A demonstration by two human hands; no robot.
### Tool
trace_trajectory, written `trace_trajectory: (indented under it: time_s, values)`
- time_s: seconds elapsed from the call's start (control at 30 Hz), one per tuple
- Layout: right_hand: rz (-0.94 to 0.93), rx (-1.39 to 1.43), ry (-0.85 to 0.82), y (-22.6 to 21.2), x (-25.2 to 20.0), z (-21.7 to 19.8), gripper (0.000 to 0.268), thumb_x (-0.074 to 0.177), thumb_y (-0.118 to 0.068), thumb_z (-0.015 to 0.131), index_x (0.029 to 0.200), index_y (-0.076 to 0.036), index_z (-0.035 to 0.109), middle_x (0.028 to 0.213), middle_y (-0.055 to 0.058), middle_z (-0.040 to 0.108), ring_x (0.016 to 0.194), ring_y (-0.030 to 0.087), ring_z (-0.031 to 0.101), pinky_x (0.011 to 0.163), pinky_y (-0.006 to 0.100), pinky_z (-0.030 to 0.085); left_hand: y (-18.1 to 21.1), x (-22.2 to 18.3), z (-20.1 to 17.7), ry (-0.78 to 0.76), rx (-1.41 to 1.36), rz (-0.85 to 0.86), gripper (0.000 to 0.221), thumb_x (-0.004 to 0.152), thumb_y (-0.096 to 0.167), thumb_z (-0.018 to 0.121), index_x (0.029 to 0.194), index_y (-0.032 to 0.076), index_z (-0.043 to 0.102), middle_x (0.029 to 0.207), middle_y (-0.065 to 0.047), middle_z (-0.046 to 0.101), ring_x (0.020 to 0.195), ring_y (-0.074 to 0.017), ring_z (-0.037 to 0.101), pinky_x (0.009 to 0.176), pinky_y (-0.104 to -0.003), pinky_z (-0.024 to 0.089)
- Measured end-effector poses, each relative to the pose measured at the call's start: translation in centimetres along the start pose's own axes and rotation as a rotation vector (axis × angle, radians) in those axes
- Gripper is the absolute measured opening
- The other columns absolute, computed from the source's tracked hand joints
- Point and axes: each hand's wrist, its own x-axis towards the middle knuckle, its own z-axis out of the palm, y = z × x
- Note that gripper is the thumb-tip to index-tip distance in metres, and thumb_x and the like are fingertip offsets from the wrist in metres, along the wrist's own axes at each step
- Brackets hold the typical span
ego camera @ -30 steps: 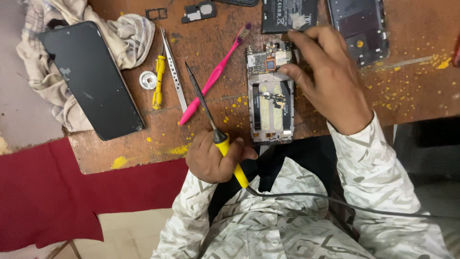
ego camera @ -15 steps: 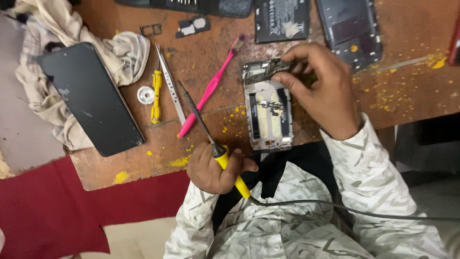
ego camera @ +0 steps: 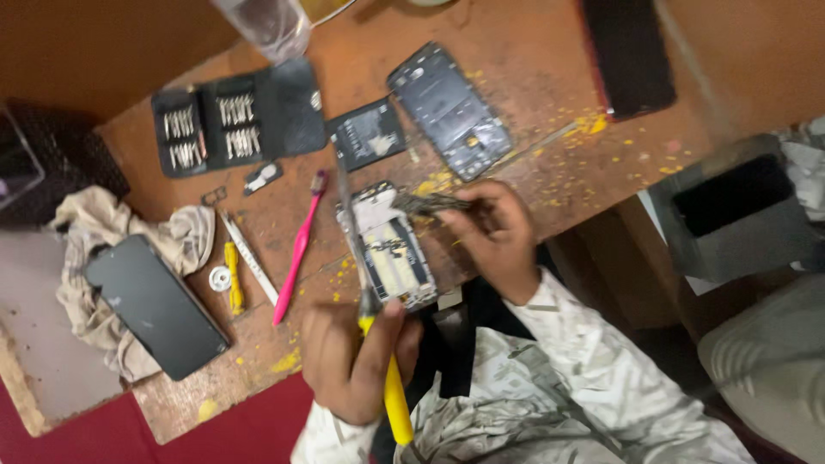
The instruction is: The person uses a soldering iron to heat and remove a small circuit board from a disassembled smartphone chassis. They then pick up a larger motherboard, apply heat to its components, and place it into the phone's frame. The person handles the motherboard and the chassis throughout the process.
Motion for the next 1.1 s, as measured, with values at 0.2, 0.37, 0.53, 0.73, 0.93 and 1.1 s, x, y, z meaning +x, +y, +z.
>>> trace_trajectory:
  time_s: [0.2, 0.37, 0.53, 0.73, 0.93, 1.1]
  values:
    - [-0.311, -0.479, -0.042, -1.8, 1.1, -0.4, 0.024, 0.092, 0.007, 0.071, 0.113, -0.002, 0.063, 0.110, 0.009, 0.064, 0.103, 0.022, 0.066, 0.087, 0.030, 0.054, -2.0, 13.0, 7.2, -0.099, -0.293, -0.112, 0.029, 0.097, 0.015, 0.080, 0.112, 0.002, 0.058, 0.087, -0.016, 0.067, 0.074, -0.0302, 0.071, 0.065, -0.039, 0.054]
    - [-0.213, -0.364, -0.080, -2.4, 1.1, 0.0, 0.015, 0.095, -0.005, 0.074, 0.110, -0.004, 0.072, 0.106, 0.010, 0.067, 0.092, 0.025, 0.069, 0.078, 0.033, 0.055, -6.0, 22.2, 14.8, -0.143, -0.302, 0.064, 0.024, 0.107, 0.017, 0.076, 0.107, 0.003, 0.056, 0.084, -0.016, 0.070, 0.074, -0.0358, 0.074, 0.063, -0.042, 0.055]
    - [-0.208, -0.295, -0.090, -2.7, 1.3, -0.4, 0.015, 0.096, -0.008, 0.073, 0.110, -0.004, 0.071, 0.106, 0.009, 0.068, 0.095, 0.024, 0.071, 0.078, 0.032, 0.057, -9.3, 24.2, 20.6, -0.047, -0.156, 0.199, 0.024, 0.100, 0.017, 0.078, 0.106, 0.002, 0.061, 0.090, -0.024, 0.069, 0.085, -0.0477, 0.066, 0.073, -0.052, 0.054]
    - [-0.217, -0.309, -0.113, -4.4, 2.0, -0.2, 0.018, 0.096, -0.011, 0.073, 0.112, -0.005, 0.072, 0.108, 0.010, 0.067, 0.096, 0.025, 0.071, 0.078, 0.032, 0.058, -11.2, 24.0, 23.7, -0.059, -0.123, 0.155, 0.028, 0.096, 0.018, 0.079, 0.104, -0.003, 0.062, 0.091, -0.027, 0.068, 0.084, -0.0500, 0.065, 0.072, -0.054, 0.052]
    - [-0.233, -0.350, -0.117, -6.2, 2.7, 0.1, 0.019, 0.097, -0.010, 0.072, 0.115, -0.005, 0.070, 0.110, 0.010, 0.066, 0.102, 0.028, 0.070, 0.088, 0.036, 0.057, -13.4, 23.1, 26.6, -0.103, -0.155, 0.133, 0.023, 0.096, 0.017, 0.079, 0.103, 0.001, 0.065, 0.093, -0.026, 0.069, 0.087, -0.0488, 0.066, 0.073, -0.053, 0.053]
    - [-0.214, -0.387, -0.086, -4.3, 1.9, 0.4, 0.024, 0.095, -0.008, 0.070, 0.119, -0.004, 0.071, 0.116, 0.014, 0.066, 0.106, 0.031, 0.068, 0.089, 0.037, 0.055, -16.7, 22.4, 30.3, -0.124, -0.199, 0.087, 0.024, 0.093, 0.016, 0.077, 0.105, 0.000, 0.064, 0.091, -0.028, 0.068, 0.084, -0.0490, 0.065, 0.072, -0.054, 0.053]
